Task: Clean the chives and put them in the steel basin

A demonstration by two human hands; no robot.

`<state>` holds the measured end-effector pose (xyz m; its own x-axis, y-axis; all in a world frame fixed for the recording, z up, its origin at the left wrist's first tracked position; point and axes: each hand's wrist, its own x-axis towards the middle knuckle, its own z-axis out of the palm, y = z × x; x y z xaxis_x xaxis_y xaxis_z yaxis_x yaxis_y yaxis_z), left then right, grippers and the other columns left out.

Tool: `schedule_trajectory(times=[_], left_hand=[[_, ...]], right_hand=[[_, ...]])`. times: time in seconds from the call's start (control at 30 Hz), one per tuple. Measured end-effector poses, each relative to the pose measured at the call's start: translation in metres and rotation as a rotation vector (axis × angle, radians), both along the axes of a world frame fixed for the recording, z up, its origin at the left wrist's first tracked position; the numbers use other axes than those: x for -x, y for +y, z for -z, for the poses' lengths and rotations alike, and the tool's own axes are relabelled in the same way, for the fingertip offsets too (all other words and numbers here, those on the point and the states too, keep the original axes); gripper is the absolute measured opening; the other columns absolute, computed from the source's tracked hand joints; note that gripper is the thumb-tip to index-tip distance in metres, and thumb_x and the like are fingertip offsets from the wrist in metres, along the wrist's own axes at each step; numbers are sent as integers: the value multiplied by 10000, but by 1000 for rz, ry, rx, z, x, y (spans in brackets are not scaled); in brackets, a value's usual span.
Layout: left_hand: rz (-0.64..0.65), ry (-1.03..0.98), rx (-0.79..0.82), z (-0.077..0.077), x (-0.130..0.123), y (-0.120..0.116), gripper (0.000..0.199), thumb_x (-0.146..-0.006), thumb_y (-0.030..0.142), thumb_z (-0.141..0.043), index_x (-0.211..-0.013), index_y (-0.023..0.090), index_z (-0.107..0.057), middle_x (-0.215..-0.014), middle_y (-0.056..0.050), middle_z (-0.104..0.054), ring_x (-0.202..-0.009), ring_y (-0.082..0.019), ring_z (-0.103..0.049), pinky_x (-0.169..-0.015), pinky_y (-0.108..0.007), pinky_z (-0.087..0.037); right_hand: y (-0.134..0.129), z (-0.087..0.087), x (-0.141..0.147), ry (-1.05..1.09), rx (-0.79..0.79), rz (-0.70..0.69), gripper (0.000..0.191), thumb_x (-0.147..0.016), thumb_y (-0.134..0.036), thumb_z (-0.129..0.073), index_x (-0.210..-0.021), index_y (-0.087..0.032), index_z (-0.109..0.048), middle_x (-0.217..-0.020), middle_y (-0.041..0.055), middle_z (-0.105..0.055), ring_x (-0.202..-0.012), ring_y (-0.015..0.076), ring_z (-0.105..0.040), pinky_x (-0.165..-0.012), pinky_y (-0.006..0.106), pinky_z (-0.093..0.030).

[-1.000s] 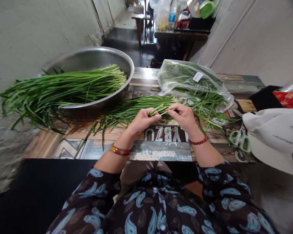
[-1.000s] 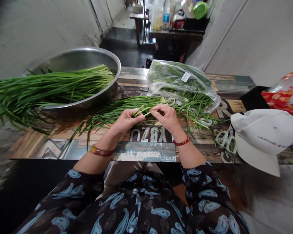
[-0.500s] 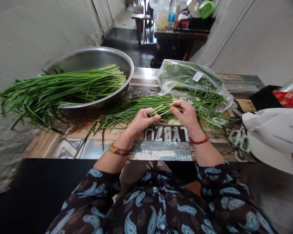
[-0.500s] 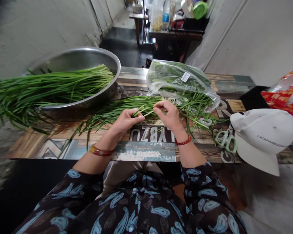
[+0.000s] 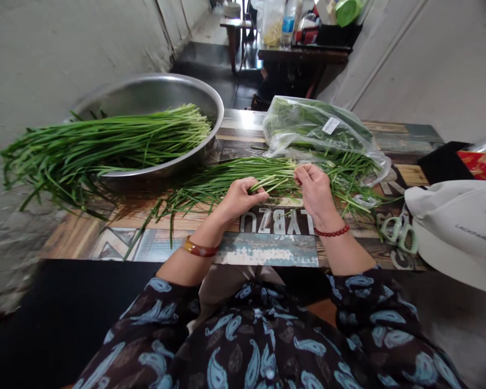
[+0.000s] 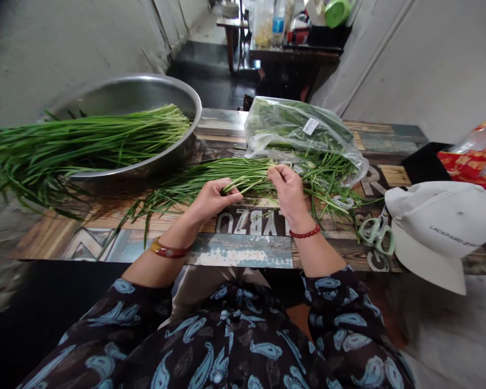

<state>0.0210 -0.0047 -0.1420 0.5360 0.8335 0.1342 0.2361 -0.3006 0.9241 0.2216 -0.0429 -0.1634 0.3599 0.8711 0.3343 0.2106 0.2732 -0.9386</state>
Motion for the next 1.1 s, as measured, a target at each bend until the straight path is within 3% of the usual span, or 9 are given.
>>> schedule_trajectory(times=[0.2,0.37,0.5,0.63,0.73,0.83,1.03,1.1], left_hand=[[6,-7,-24,2,1,1,187,-730,272,-721,-619,145,-641,-631,21,-545,-638,-112,-491,-652,-255,-355],[11,3,-67,4,0,2,191,-732,265,-726,-612,147,-633,-623,26,-522,-627,-106,-476,-643,-248,-353],[9,0,-96,4,1,3,205,-736,283,-723,-611,151,-628,-626,24,-515,-639,-111,-477,-650,-250,-360],[-4,23,-86,3,1,2,206,-749,307,-699,-632,152,-630,-641,19,-527,-662,-121,-481,-661,-258,-363],[-34,3,-15,2,2,1,229,-785,335,-655,-664,148,-603,-646,23,-517,-656,-115,-459,-642,-251,-341],[-18,-30,34,3,2,2,246,-803,361,-632,-687,151,-579,-641,33,-478,-647,-107,-430,-632,-243,-327],[34,-29,60,4,1,1,230,-787,354,-645,-699,148,-590,-658,31,-486,-655,-105,-420,-627,-237,-321],[50,-32,66,4,0,0,232,-775,356,-653,-698,146,-593,-659,31,-486,-654,-105,-416,-626,-235,-323]], right_hand=[[-9,-18,-1,-627,-151,-104,138,-904,-379,-633,-877,-254,-684,-935,56,-670,-975,239,-608,-923,418,-468],[-9,-13,3,-836,-89,-112,168,-880,-407,-672,-857,-243,-696,-977,68,-658,-966,249,-587,-917,433,-429],[-5,-8,2,-700,-95,-124,198,-934,-349,-588,-792,-224,-647,-913,58,-654,-930,221,-597,-878,389,-453],[3,0,-15,-360,-71,121,260,-928,-429,-587,-791,-210,-622,-804,16,-616,-777,167,-569,-736,311,-459],[5,3,-28,-163,-57,192,347,-940,-507,-547,-791,-205,-631,-747,-7,-591,-699,139,-545,-683,285,-446],[3,0,-29,-159,-83,141,361,-937,-527,-548,-806,-211,-664,-778,1,-624,-712,139,-566,-694,289,-467],[-4,-10,-3,-252,-23,-128,298,-869,-469,-662,-1048,-233,-699,-855,19,-689,-707,148,-604,-658,293,-488],[-5,-11,2,-286,-25,-162,271,-846,-439,-688,-1018,-229,-702,-850,21,-696,-720,152,-617,-658,290,-486]])
